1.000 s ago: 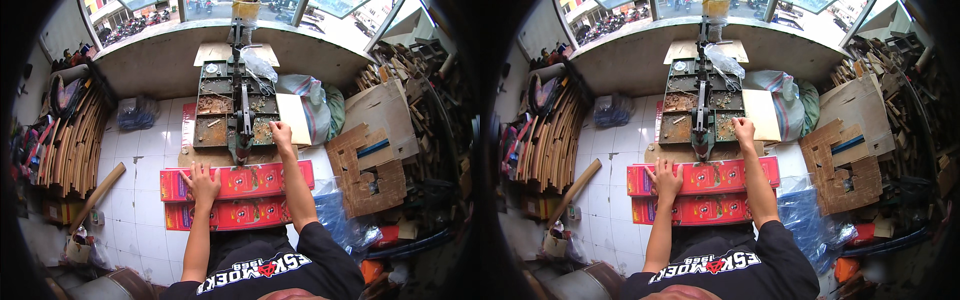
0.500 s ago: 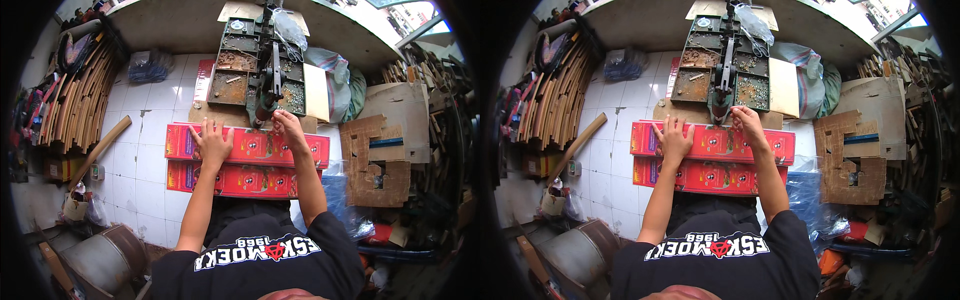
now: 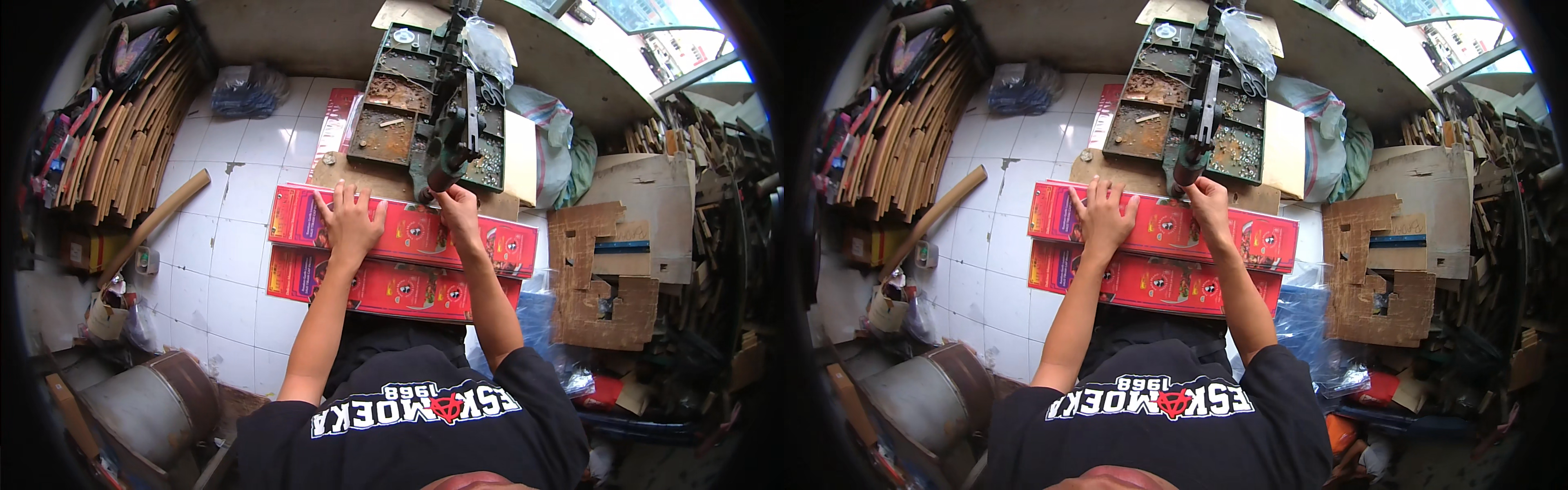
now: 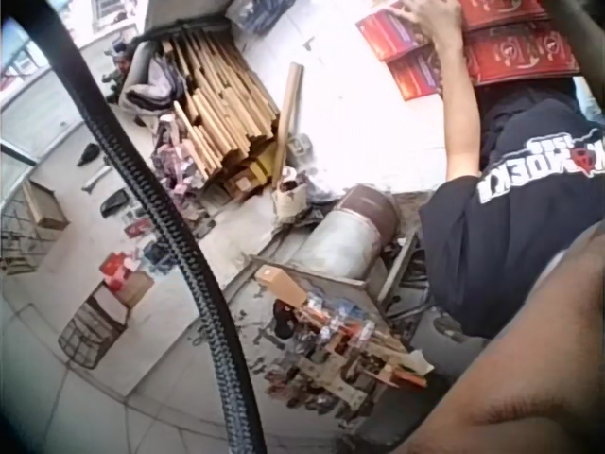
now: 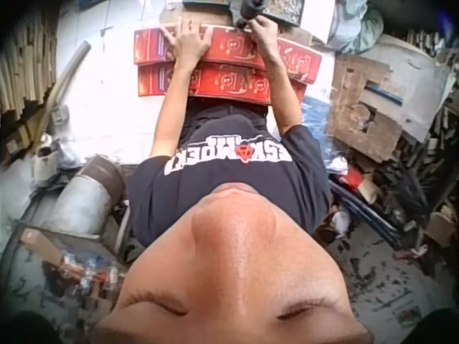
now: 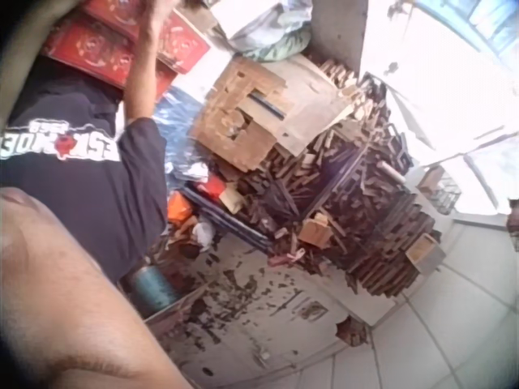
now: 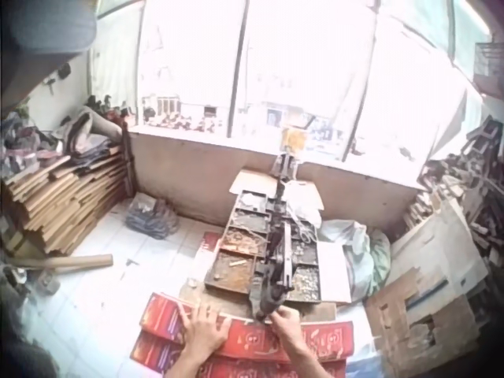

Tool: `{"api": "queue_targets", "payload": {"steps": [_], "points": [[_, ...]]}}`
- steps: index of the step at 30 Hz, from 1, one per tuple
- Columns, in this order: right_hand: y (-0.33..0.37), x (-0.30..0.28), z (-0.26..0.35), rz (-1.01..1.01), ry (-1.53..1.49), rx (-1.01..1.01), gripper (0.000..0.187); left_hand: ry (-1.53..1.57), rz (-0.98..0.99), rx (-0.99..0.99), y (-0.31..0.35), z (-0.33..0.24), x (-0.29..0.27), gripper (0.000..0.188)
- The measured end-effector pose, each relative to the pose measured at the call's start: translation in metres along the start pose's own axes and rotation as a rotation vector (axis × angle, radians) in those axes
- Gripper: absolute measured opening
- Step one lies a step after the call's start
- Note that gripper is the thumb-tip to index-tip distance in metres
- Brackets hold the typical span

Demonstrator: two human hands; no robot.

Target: The person inserts a white rectangular sheet and small components into a red decorative sleeve by hand, then stacks the completed items on a workspace.

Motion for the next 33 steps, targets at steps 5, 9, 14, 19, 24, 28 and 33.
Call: {"api": "queue_targets", "payload": {"steps": [5,9,14,19,24,28,33], "points": [[0.008,0.006,0.004,-0.203,0.14,-0.324,0.018,0.0,-0.012,0.003,0.0,-0.001,0.0,0.045],[0.005,0.002,-0.002,-0.226,0.169,-0.218,0.018,-0.008,-0.009,0.0,0.001,-0.001,-0.001,0.046],[-0.003,-0.006,-0.002,-0.061,-0.091,-0.011,0.02,0.031,0.015,-0.009,0.0,-0.001,-0.003,0.045],[0.016,-0.037,-0.006,0.128,-0.385,0.074,0.023,0.141,-0.065,-0.015,0.002,0.005,-0.009,0.045],[0.089,-0.117,-0.025,-0.127,-0.198,-0.067,0.023,0.268,-0.276,0.034,0.025,0.016,-0.061,0.04],[0.146,-0.181,-0.077,-0.859,0.551,-0.057,0.034,0.137,-0.384,-0.201,0.098,0.074,-0.098,0.038],[0.181,-0.22,-0.147,-0.85,0.708,0.087,0.046,0.309,-0.11,-0.508,0.164,0.143,-0.077,0.046]]}}
Point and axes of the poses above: each hand's wrist, its own y-axis away from the middle knuckle, its own x-axis out of the palm, z = x × y, the point moved 4 cm from there along -y, towards the middle knuckle, and after that the axes turned 11 degrees about x, right-handed, at the moved point
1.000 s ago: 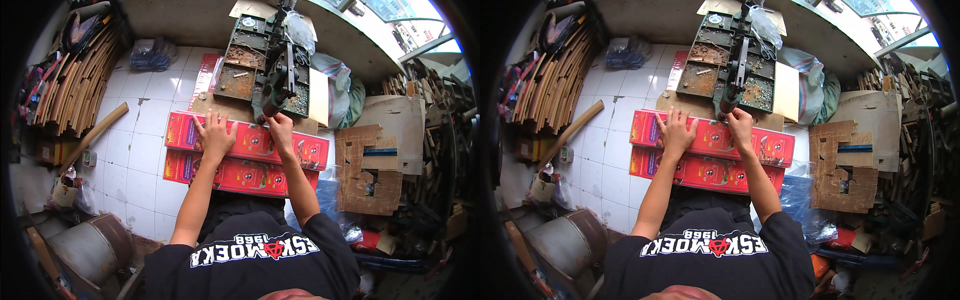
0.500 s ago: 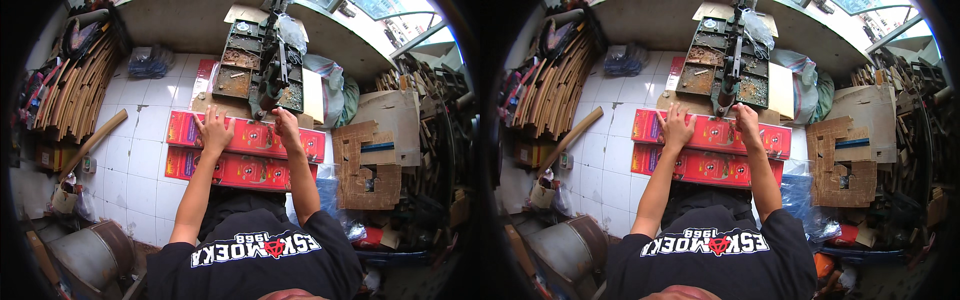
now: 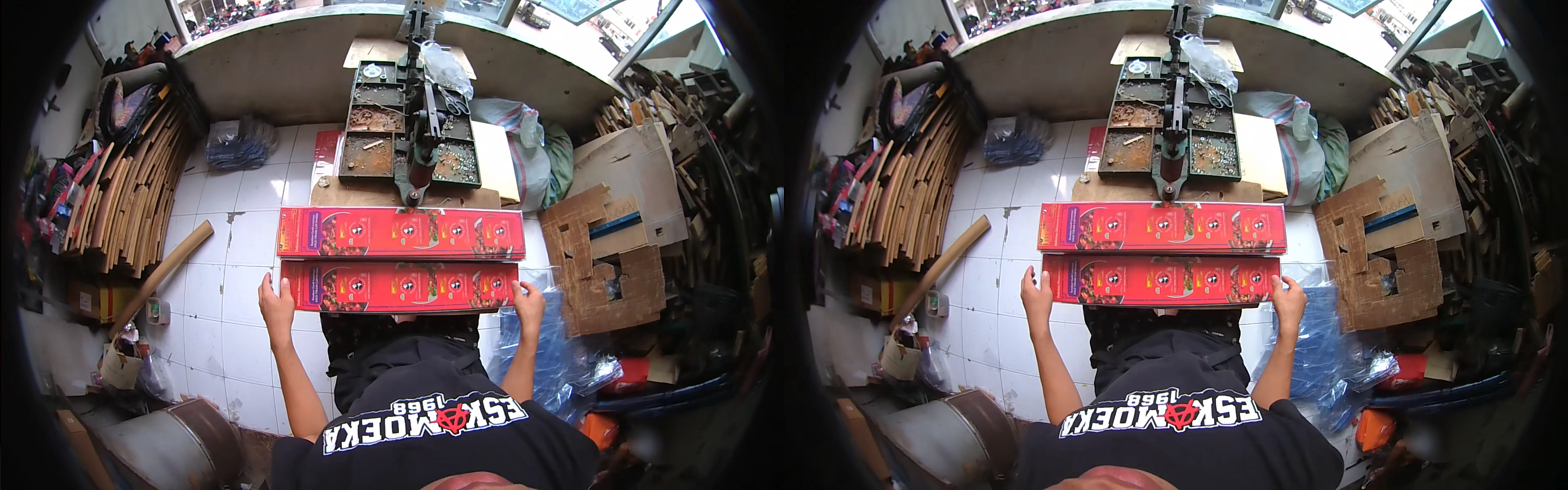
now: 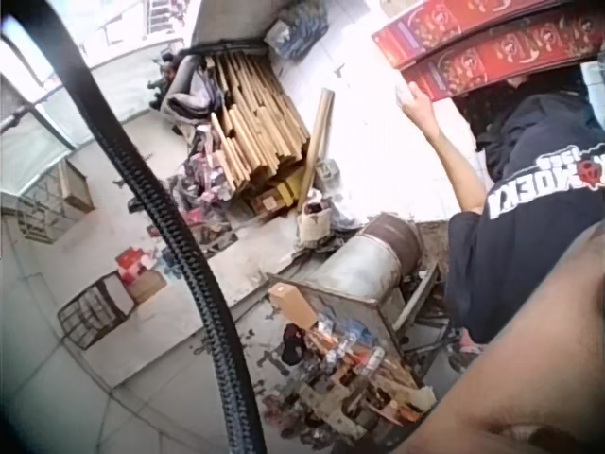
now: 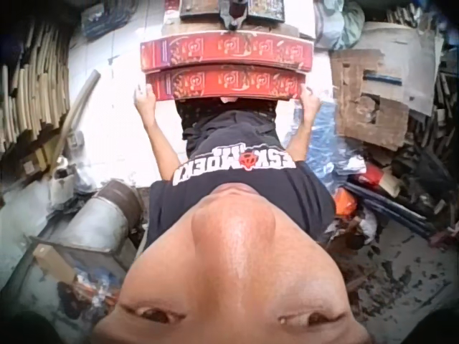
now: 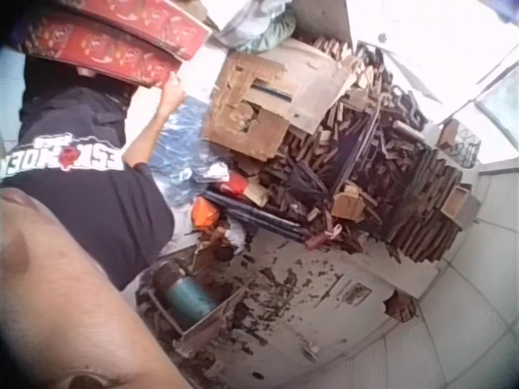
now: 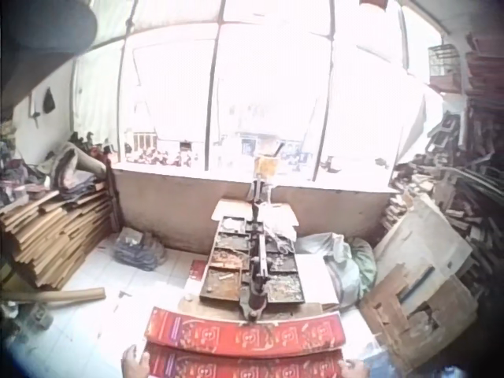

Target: The person inserts a white rectangular sheet and small components into a red decorative sleeve by hand, then stacks the completed items on a workspace.

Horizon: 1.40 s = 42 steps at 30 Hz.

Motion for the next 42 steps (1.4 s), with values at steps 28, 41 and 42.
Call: {"api": "queue_targets", "payload": {"steps": [28,41,42], "points": [[0.01,0.001,0.005,0.005,-0.08,0.191,0.037,0.11,-0.124,-0.072,0.013,-0.017,-0.006,0.027],[0.023,-0.01,0.033,-0.081,0.098,0.233,0.033,0.04,-0.124,-0.063,0.012,-0.026,-0.012,0.03],[0.022,-0.009,0.032,-0.081,0.109,0.223,0.033,0.038,-0.114,-0.074,0.013,-0.026,-0.015,0.03]]}}
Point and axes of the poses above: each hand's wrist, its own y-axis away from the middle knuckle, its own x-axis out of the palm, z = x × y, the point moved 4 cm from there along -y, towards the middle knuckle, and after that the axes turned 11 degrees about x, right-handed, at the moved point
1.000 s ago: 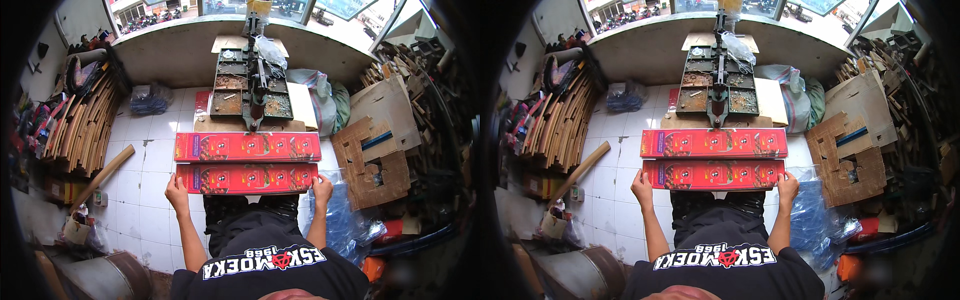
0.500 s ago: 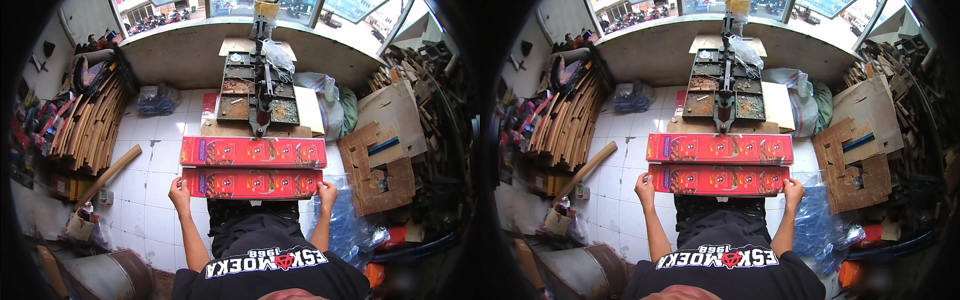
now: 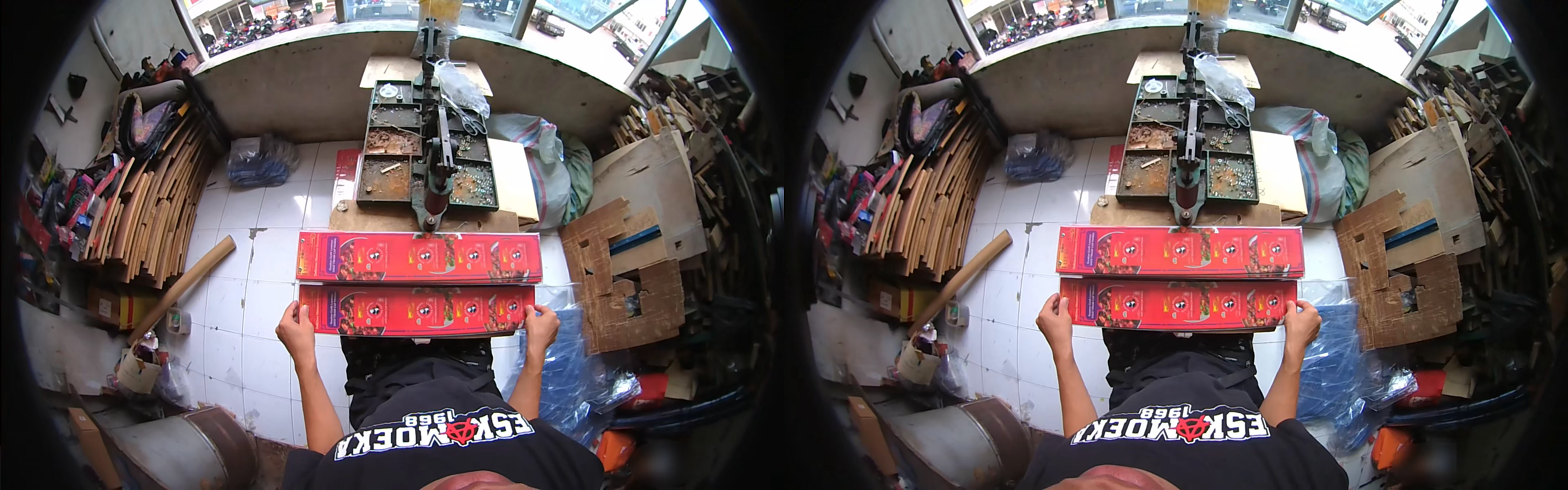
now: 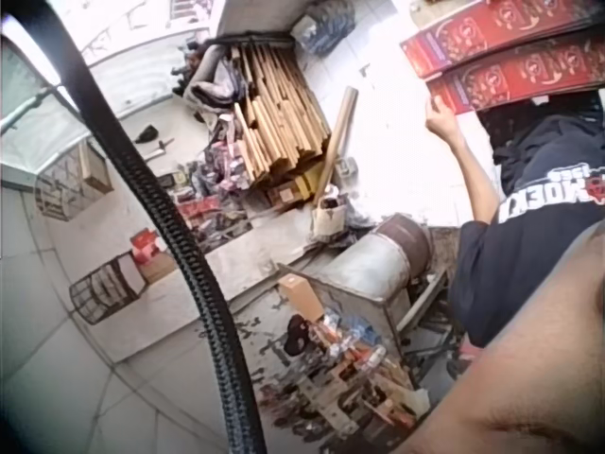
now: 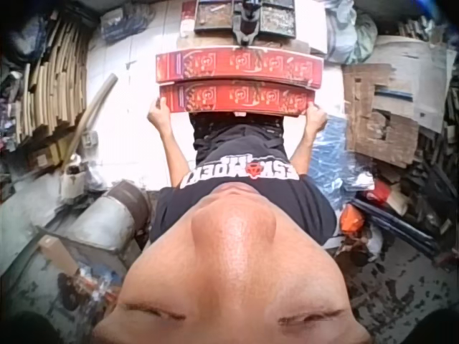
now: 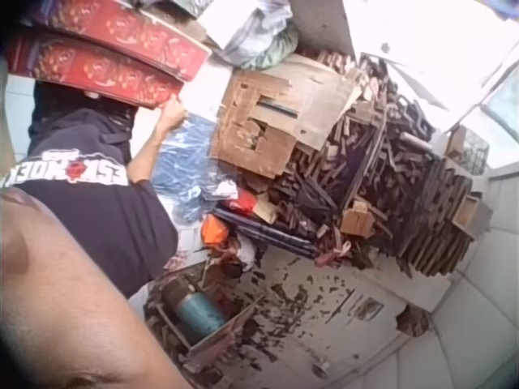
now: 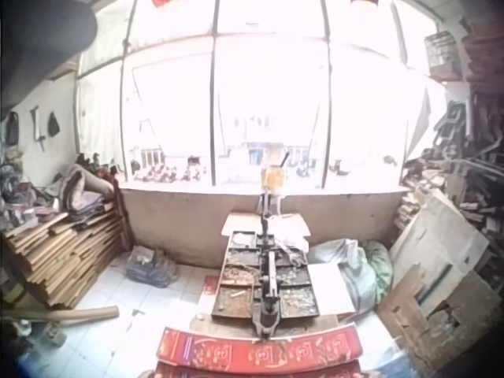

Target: The person inserts a white rectangular sheet and small components into a red decorative sleeve by hand, then stacks the completed items on a workspace.

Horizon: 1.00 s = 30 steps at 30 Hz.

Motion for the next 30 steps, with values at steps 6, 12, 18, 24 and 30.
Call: {"api": "queue_targets", "payload": {"steps": [6,12,18,24,30], "points": [[-0.016,0.005,-0.009,-0.016,-0.05,-0.047,0.036,0.135,-0.015,-0.013,0.0,0.004,0.007,0.032],[-0.018,0.011,-0.009,0.055,-0.144,0.009,0.031,-0.036,-0.041,0.085,0.001,0.011,-0.006,0.027],[-0.022,0.011,-0.011,0.059,-0.193,-0.004,0.031,0.081,0.037,-0.05,-0.006,-0.002,-0.016,0.022],[-0.028,0.014,-0.016,0.057,-0.206,-0.011,0.029,0.355,0.083,-0.088,-0.001,0.022,-0.014,0.02],[-0.028,0.016,-0.021,0.058,-0.268,-0.012,0.029,0.426,0.088,-0.145,0.002,0.026,-0.016,0.02]]}}
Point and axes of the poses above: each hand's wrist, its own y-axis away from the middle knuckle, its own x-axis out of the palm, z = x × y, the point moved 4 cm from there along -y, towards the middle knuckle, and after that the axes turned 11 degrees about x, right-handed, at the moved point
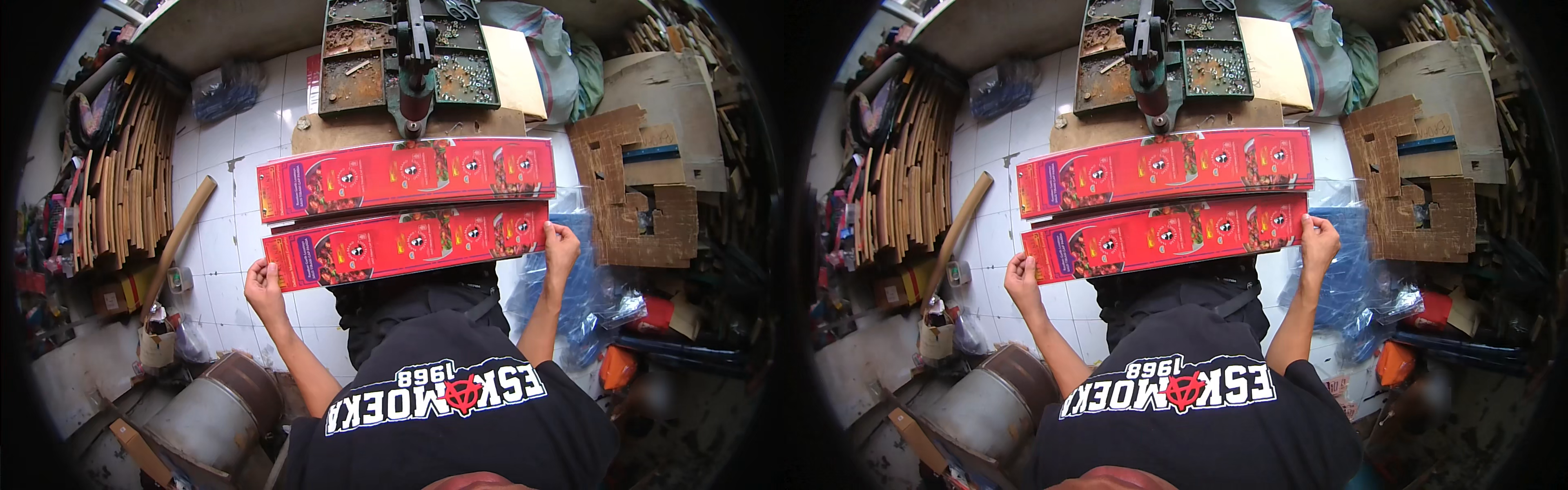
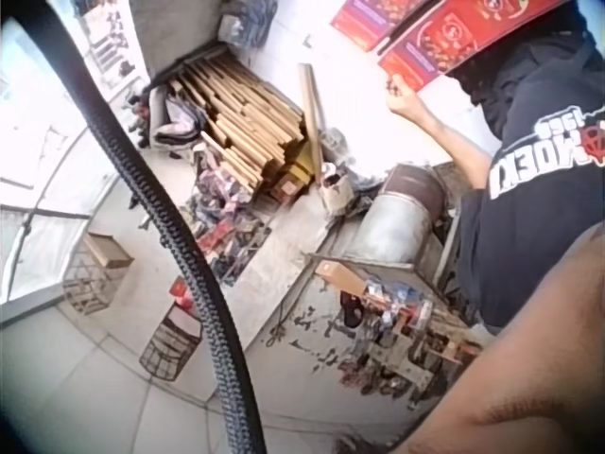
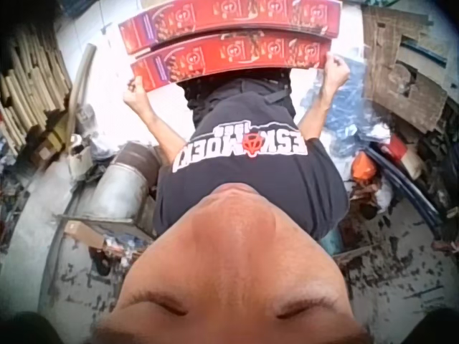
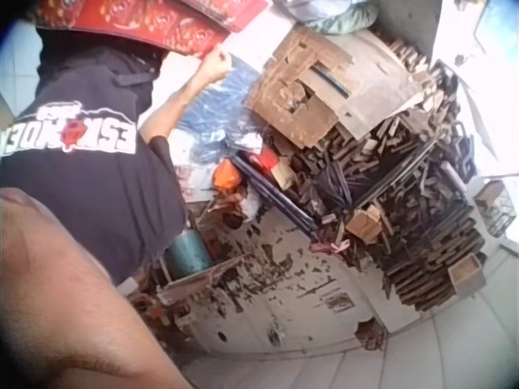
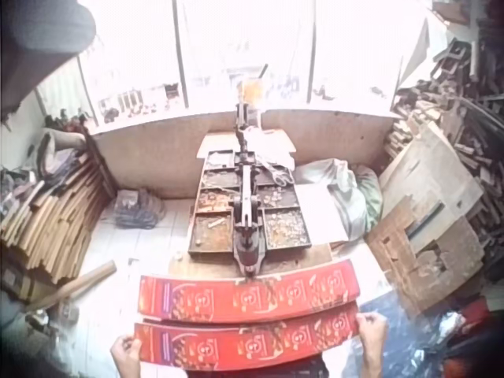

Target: The person inserts a white rectangular sheet and small components into a red decorative sleeve by hand, then stacks the completed items on a workspace.

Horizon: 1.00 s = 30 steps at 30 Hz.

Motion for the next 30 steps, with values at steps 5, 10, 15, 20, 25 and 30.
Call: {"api": "queue_targets", "payload": {"steps": [5,10,15,20,25,30], "points": [[0.006,-0.006,0.004,0.02,-0.066,0.031,0.026,0.012,0.015,-0.016,0.0,0.002,-0.001,0.02],[0.008,-0.016,-0.001,0.024,-0.173,0.078,0.026,0.04,0.021,-0.039,0.0,0.006,-0.003,0.021],[0.005,-0.03,-0.001,0.06,-0.332,0.033,0.025,0.077,0.022,-0.062,0.0,0.003,-0.005,0.022],[0.007,-0.051,0.025,0.106,-0.513,-0.025,0.021,0.244,-0.034,-0.014,-0.007,-0.01,-0.013,0.026],[0.014,-0.088,0.068,0.194,-0.597,-0.089,0.017,0.401,-0.037,0.07,-0.026,-0.047,-0.024,0.028],[0.025,-0.121,0.105,0.266,-0.698,-0.205,0.014,0.438,0.004,0.154,-0.038,-0.084,-0.037,0.031]]}}
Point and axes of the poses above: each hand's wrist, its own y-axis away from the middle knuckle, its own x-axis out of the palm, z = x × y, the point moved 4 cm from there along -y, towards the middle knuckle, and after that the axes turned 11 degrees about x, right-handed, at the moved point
